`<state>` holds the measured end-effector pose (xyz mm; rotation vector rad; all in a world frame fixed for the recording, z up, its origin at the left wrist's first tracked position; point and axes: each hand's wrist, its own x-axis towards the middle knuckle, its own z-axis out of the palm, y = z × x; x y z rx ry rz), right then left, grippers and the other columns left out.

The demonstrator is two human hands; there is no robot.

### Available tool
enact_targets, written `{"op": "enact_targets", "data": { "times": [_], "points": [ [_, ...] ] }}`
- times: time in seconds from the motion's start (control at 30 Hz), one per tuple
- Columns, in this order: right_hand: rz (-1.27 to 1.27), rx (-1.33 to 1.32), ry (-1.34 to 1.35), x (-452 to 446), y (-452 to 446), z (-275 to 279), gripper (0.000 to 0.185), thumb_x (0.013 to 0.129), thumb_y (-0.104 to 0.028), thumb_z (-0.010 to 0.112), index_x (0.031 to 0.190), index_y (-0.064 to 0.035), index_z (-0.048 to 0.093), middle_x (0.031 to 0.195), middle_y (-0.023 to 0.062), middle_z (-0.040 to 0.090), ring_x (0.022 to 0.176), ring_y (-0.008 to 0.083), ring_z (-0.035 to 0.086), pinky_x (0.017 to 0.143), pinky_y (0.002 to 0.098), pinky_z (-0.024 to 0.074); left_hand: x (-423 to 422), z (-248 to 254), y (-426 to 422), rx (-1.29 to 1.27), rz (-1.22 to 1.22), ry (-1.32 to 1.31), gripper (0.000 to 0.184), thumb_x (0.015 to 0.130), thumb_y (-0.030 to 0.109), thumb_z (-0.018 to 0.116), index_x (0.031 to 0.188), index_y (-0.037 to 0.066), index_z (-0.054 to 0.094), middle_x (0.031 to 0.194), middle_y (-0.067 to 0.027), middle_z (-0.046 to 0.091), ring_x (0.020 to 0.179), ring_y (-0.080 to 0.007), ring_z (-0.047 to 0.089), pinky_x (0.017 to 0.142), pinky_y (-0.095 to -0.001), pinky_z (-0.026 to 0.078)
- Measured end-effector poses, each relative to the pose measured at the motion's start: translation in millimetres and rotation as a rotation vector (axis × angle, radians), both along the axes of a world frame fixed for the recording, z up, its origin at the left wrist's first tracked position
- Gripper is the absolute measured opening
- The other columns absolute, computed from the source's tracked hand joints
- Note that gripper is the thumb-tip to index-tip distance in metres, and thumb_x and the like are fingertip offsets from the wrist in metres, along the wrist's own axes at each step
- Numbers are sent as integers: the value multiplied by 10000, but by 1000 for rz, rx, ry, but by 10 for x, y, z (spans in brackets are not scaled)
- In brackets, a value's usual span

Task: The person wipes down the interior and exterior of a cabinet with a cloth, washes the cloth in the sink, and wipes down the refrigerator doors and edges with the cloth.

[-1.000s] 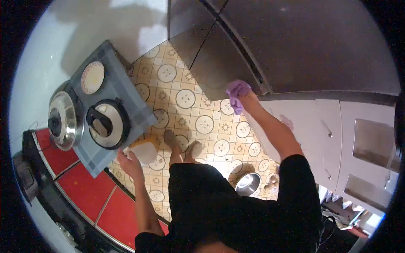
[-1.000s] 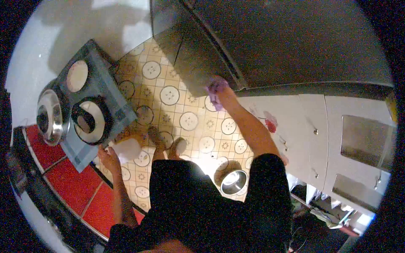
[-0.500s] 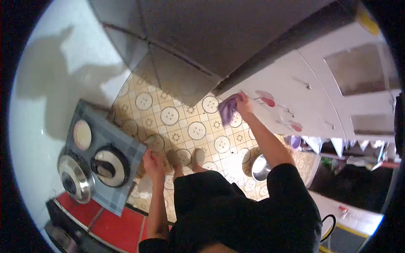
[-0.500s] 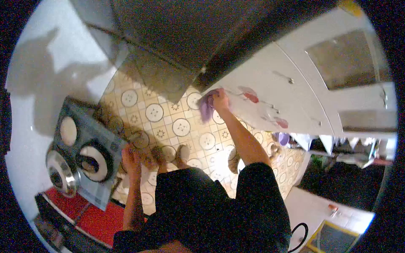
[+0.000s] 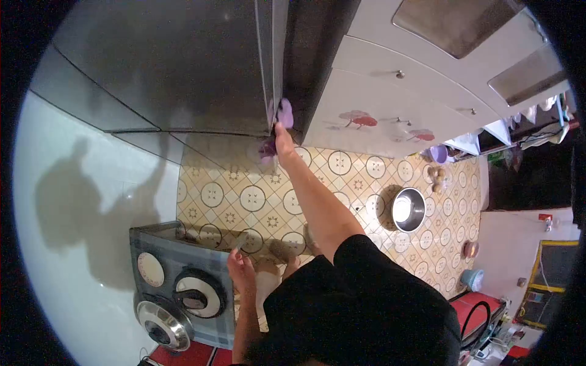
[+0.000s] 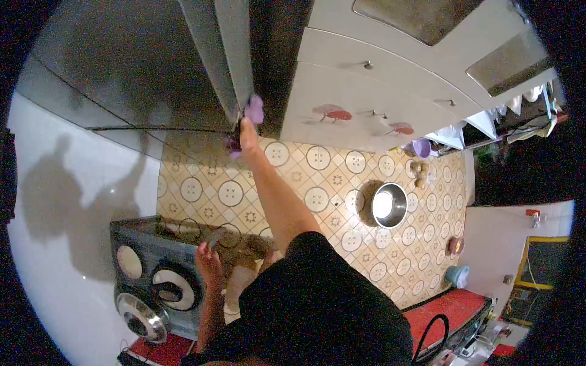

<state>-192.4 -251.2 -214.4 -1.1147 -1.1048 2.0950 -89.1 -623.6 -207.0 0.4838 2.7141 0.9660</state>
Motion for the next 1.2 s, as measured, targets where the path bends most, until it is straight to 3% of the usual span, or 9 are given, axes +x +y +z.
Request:
{"op": "enact_targets", "data": {
  "times": [0.07, 0.17, 0.27, 0.43, 0.53, 0.63, 0.77, 1.0, 1.2],
  "points": [
    [98, 165, -316, 58, -43, -583, 404, 995, -281, 447, 1269, 10, 504, 1212, 100, 587, 1098, 204, 551, 954, 312, 419, -11, -226, -151, 86, -16, -92, 390, 841, 54, 551, 1220, -9, 486, 997, -168, 560, 899, -305, 572, 810, -364, 461],
    [-18, -259, 77, 424, -160, -428, 335, 978, -276, 494, 1155, -3, 574, 1053, 71, 643, 943, 183, 608, 846, 321, 484, -79, -578, -105, 318, -74, -166, 395, 867, 81, 549, 1242, -20, 477, 963, -142, 568, 892, -264, 578, 801, -348, 467],
    [170, -131, 178, 970, -352, 490, 339, 965, -307, 522, 1138, -25, 595, 1052, 79, 639, 936, 182, 610, 822, 340, 494, -179, 147, 317, 463, -155, -360, 382, 915, 139, 546, 1257, -13, 474, 972, -116, 579, 904, -227, 588, 789, -332, 478],
    [576, 454, -77, 1646, -796, 1411, 349, 952, -321, 545, 1096, -8, 600, 1017, 74, 648, 962, 190, 594, 863, 322, 470, -240, 1197, 1648, 1174, -61, -1176, 559, 956, 467, 480, 1299, 27, 452, 1164, -62, 572, 1044, -189, 553, 832, -328, 484],
    [664, 779, -135, 1880, -860, 1627, 350, 959, -277, 533, 1149, 14, 576, 1103, 103, 624, 1038, 187, 573, 921, 321, 442, -238, 983, 2083, 1169, -179, -1509, 474, 962, 446, 477, 1247, 69, 502, 1135, -48, 591, 1009, -168, 576, 866, -327, 468],
    [432, 586, -72, 2234, -550, 1694, 302, 957, -211, 535, 1149, 16, 587, 1105, 97, 626, 1040, 180, 583, 921, 317, 448, -110, 963, 2504, 1106, 69, -1402, 440, 982, 394, 455, 1220, 28, 515, 1148, -63, 599, 991, -178, 588, 850, -338, 484],
    [125, 434, -101, 2938, -24, 1688, 272, 953, -185, 535, 1136, 6, 599, 1046, 78, 647, 981, 155, 608, 847, 292, 476, -138, 1260, 3188, 1200, -125, -1139, 487, 992, 394, 427, 1284, 12, 500, 1294, -88, 542, 1160, -225, 526, 976, -362, 426],
    [-147, 335, -208, 3864, 558, 1560, 242, 948, -172, 512, 1089, 4, 601, 997, 94, 659, 820, 172, 655, 702, 274, 487, -118, 2441, 5107, 962, -572, 253, 519, 980, 324, 458, 1401, 32, 373, 1395, -230, 371, 1292, -356, 365, 1078, -458, 291],
    [-167, 361, -205, 4040, 976, 1539, 265, 954, -210, 510, 1079, 5, 599, 979, 98, 662, 815, 164, 653, 697, 265, 481, 157, 1829, 5836, 478, -580, 687, 500, 901, 243, 555, 1352, 62, 438, 1239, -216, 446, 1197, -388, 408, 968, -490, 358]
  ]
}}
